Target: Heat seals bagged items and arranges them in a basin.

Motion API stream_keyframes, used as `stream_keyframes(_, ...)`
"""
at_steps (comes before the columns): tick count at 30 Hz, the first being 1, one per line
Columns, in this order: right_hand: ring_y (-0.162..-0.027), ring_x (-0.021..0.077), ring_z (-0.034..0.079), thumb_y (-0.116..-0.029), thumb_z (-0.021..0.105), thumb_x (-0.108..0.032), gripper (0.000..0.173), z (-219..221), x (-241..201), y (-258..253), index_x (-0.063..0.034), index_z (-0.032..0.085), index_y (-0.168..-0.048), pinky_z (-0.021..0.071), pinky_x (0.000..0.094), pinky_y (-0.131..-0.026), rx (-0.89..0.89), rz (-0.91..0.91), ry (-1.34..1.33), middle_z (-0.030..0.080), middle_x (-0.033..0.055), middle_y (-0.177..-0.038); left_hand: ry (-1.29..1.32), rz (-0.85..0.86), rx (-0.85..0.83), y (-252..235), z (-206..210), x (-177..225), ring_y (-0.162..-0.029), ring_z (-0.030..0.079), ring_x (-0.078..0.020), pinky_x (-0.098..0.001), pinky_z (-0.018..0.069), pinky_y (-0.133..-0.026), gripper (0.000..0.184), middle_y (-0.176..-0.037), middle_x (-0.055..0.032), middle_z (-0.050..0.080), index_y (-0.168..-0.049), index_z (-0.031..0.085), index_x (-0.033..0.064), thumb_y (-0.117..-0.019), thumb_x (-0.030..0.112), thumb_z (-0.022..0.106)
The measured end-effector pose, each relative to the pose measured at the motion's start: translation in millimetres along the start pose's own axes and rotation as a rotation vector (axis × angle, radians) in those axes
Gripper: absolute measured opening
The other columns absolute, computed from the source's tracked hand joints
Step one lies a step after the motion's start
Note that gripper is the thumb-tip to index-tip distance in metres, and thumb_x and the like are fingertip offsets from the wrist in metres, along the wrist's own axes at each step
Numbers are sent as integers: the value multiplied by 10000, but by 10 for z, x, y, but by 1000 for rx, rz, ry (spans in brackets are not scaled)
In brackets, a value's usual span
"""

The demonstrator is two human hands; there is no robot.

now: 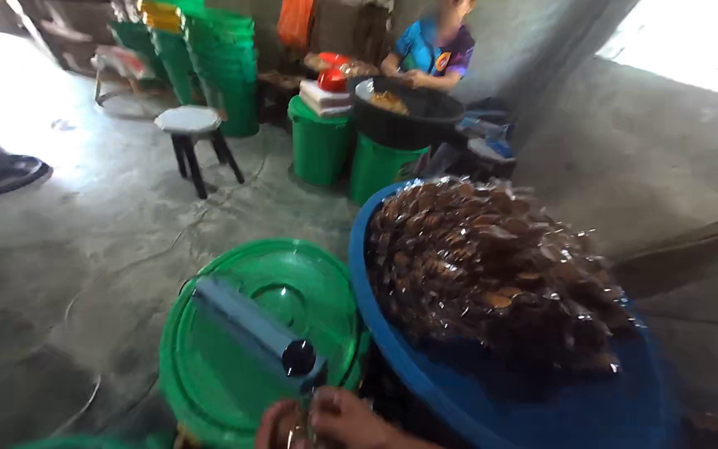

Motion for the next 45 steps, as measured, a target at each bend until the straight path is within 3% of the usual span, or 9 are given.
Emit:
stream_keyframes(10,-901,213,686,-912,603,15,216,35,-249,-630,112,640,-1102,562,393,-844,423,-345,445,704,185,-962,-68,38,417,-445,-61,-118,-1282,528,-301,-414,474,-1054,633,-1427,-268,470,-1486,398,-20,-922,94,662)
stream_keyframes(14,-975,381,703,-950,634,-105,327,-24,-259,-1138,38,606,-1243,549,564,-867,291,-164,751,710,237,-1032,-19,-10,541,-653,-166,-199,-1301,504,-343,-446,446,-1079,652,-1431,-291,458,-1495,370,-31,-933,107,671)
stream_keyframes(18,-894,292,641,-1095,443,-184,388,-146,-759,-1207,62,507,-1388,523,442,-841,261,-126,640,660,233,-1046,41,-34,598,-787,-292,-200,-1332,476,-370,-469,436,-1082,658,-1463,-302,424,-1514,333,-14,-954,105,657)
stream_keyframes(25,-1532,427,248,-1017,615,-270,757,155,-1108,-676,-120,216,-1643,296,615,-1173,-281,-37,1249,217,228,-1674,-75,-46,571,-1027,-681,-14,-1270,518,-383,-494,500,-997,631,-1457,-303,412,-1539,336,32,-989,179,608)
stream_keyframes(28,-1388,389,492,-960,614,-197,711,240,-718,-698,-132,336,-1611,490,521,-1041,-18,-191,1252,446,214,-1556,-138,-51,518,-1016,-796,-89,-1304,508,-365,-499,461,-1051,593,-1481,-284,423,-1560,309,37,-1037,222,520)
stream_keyframes(31,-1143,362,681,-929,635,-222,540,220,-476,-692,-62,584,-1442,601,478,-823,230,-517,1154,631,212,-1363,-20,-60,562,-966,-867,-211,-1181,602,-329,-509,543,-936,606,-1407,-269,497,-1594,204,60,-1073,251,445)
stream_keyframes(38,-1151,373,677,-903,687,-209,534,116,-415,-701,-28,612,-1399,592,479,-869,228,-567,1044,632,242,-1348,288,-77,735,-1056,-927,-273,-652,538,10,-177,499,-600,339,-907,45,506,-1409,361,37,-1096,151,295)
stream_keyframes(42,-1189,378,655,-931,668,-214,527,79,-449,-690,-41,594,-1424,571,485,-904,186,-517,1015,610,244,-1383,475,-118,619,-1073,-852,-135,-653,628,-9,-211,551,-590,542,-821,91,623,-1252,430,141,-1090,475,35)
stream_keyframes(45,-1170,384,662,-938,653,-214,512,76,-450,-697,-37,601,-1415,573,488,-893,187,-526,1003,617,248,-1370,245,-157,442,-1158,-717,-126,-520,538,11,-169,459,-455,432,-677,111,594,-1029,524,168,-1097,436,192)
Point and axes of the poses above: each hand's wrist, its own y-axis away from the middle knuckle, its own z-axis out of the palm, x = y × z, the point moved 2 cm from there along -y, towards the middle knuckle
